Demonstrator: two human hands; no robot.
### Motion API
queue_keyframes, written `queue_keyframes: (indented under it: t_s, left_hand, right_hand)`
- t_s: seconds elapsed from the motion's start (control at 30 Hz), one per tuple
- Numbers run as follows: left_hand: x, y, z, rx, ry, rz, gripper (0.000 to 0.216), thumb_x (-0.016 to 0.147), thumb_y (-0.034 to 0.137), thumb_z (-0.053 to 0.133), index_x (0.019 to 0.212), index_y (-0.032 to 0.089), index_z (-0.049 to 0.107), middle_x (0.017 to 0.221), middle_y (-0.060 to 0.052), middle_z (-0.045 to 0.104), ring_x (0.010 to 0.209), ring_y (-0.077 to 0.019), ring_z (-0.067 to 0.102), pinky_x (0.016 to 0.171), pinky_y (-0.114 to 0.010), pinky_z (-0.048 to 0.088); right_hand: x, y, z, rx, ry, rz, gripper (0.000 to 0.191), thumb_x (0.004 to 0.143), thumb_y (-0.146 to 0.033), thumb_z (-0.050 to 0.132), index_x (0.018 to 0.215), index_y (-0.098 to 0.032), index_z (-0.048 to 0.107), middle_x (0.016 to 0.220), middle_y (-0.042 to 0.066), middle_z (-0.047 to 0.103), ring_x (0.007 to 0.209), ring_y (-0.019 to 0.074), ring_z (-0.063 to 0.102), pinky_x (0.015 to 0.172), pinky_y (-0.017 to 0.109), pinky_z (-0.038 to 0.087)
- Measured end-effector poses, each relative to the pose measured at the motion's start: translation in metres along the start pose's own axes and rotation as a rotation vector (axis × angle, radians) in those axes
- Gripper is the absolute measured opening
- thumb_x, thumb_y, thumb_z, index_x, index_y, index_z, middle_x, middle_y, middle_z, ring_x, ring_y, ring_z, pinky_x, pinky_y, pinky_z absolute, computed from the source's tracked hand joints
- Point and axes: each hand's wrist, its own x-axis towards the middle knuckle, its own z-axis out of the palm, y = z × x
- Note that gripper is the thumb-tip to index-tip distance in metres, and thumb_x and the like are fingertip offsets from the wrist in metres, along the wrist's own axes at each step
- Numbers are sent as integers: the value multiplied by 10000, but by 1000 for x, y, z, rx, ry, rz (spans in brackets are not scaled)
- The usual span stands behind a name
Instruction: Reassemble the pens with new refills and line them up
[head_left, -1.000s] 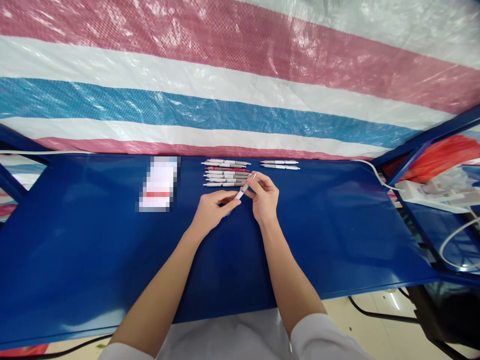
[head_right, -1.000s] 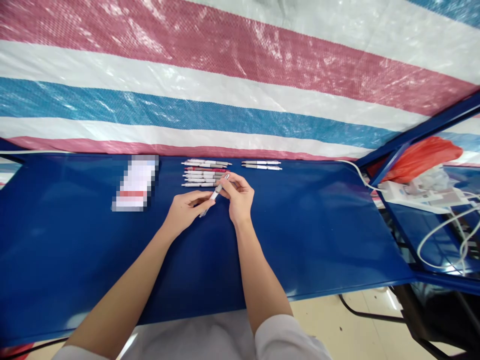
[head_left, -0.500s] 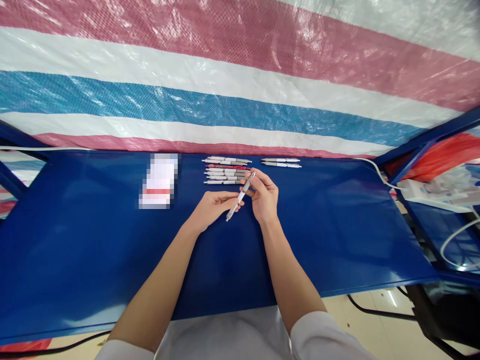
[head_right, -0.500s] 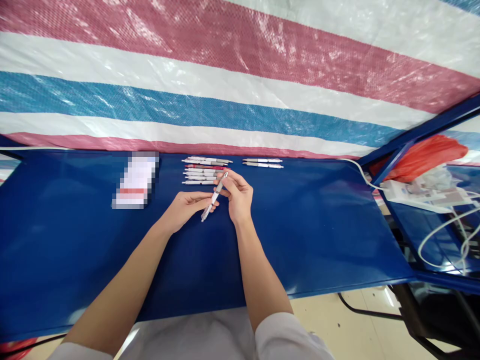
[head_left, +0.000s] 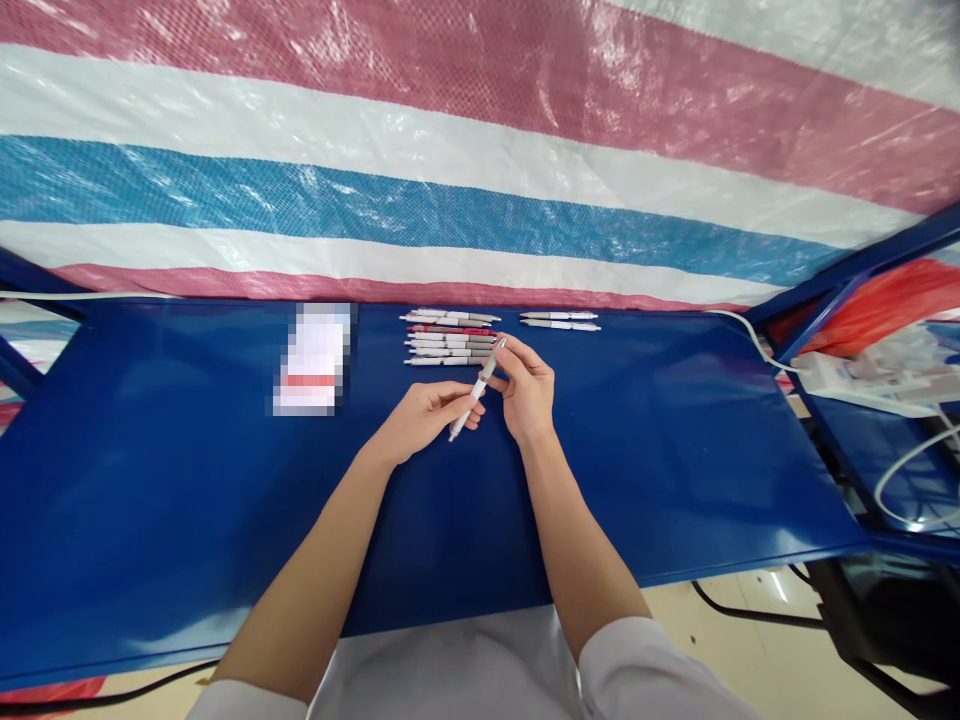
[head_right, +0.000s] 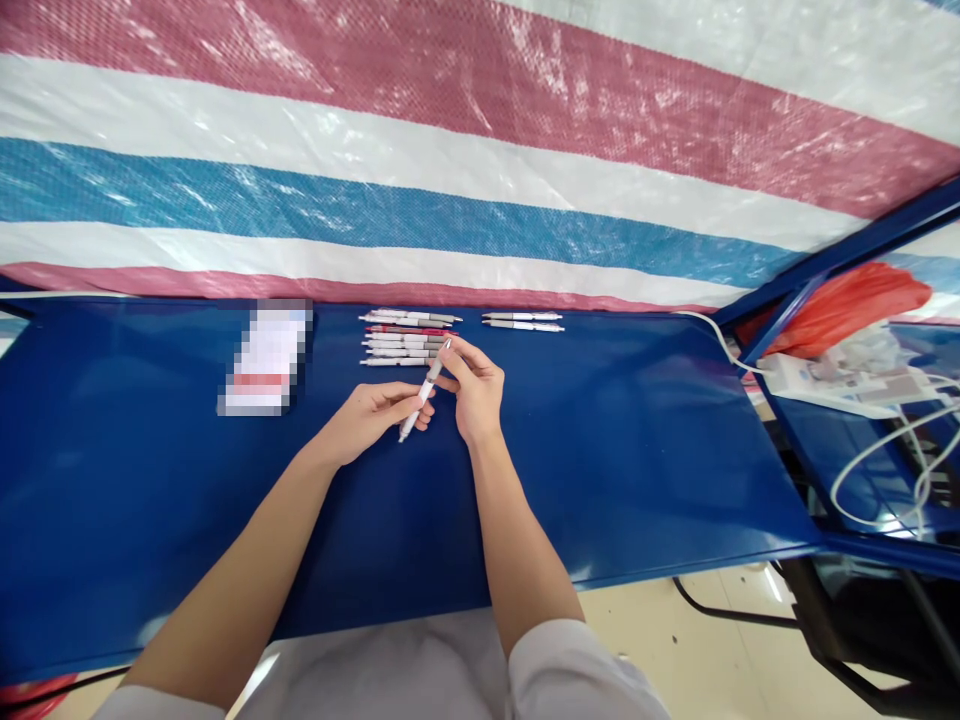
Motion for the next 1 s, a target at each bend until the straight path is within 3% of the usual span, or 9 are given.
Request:
queue_keyframes:
  t_s: [0.13, 0.4, 0.63, 0.73, 0.9, 1.0]
  left_hand:
    - [-1, 2, -1, -71, -77, -38, 335, 833, 459, 700, 1006, 177, 751, 916, -86, 753, 778, -190, 707, 755, -327, 585]
    - [2, 2, 3, 72, 167, 75, 376, 792, 452, 731, 1045, 175, 747, 880, -59, 757, 742, -175, 685, 778, -332, 565]
    - [3, -2, 9, 138, 289, 158, 368, 736, 425, 773, 998, 169, 745, 915, -52, 762, 737, -180, 689, 763, -321, 571]
    - [3, -2, 9, 109, 240, 154, 391, 765, 432, 751, 1047, 163, 730, 906, -57, 763, 728, -178, 693, 763, -327, 577]
    - [-1, 4, 4, 46, 47, 78, 347, 850, 447, 677, 1035, 159, 734, 873, -73, 762, 726, -181, 698, 737, -327, 581]
    - [-2, 5, 4, 30, 56, 68, 347, 850, 441, 679, 1048, 163, 739, 875, -72, 763, 735, -185, 701, 749, -332, 583]
  right_hand:
    - [-1, -2, -2, 31, -79, 13, 195, 700, -279, 754, 888, -228, 747, 847, -17, 738, 691, 125, 689, 610, 255, 599]
    - [0, -1, -3, 13, -75, -48, 269, 663, -309, 814, 907, -244, 723, 891, -21, 742, 777, 138, 718, 659, 253, 604]
    - [1, 1, -3, -7, -56, -57, 266, 663, -291, 815, 913, -235, 744, 812, -28, 735, 757, 140, 708, 682, 287, 621]
    - [2, 1, -4, 19, -68, -50, 279, 668, -277, 805, 938, -241, 743, 843, -30, 743, 753, 139, 715, 660, 276, 621]
    - [0, 0, -5, 46, -114, -53, 273, 711, -286, 760, 979, -248, 728, 903, -15, 764, 760, 148, 732, 618, 256, 612]
    - [0, 1, -5, 19, -122, -61, 268, 706, -307, 770, 961, -245, 719, 913, -6, 767, 781, 155, 733, 624, 259, 612]
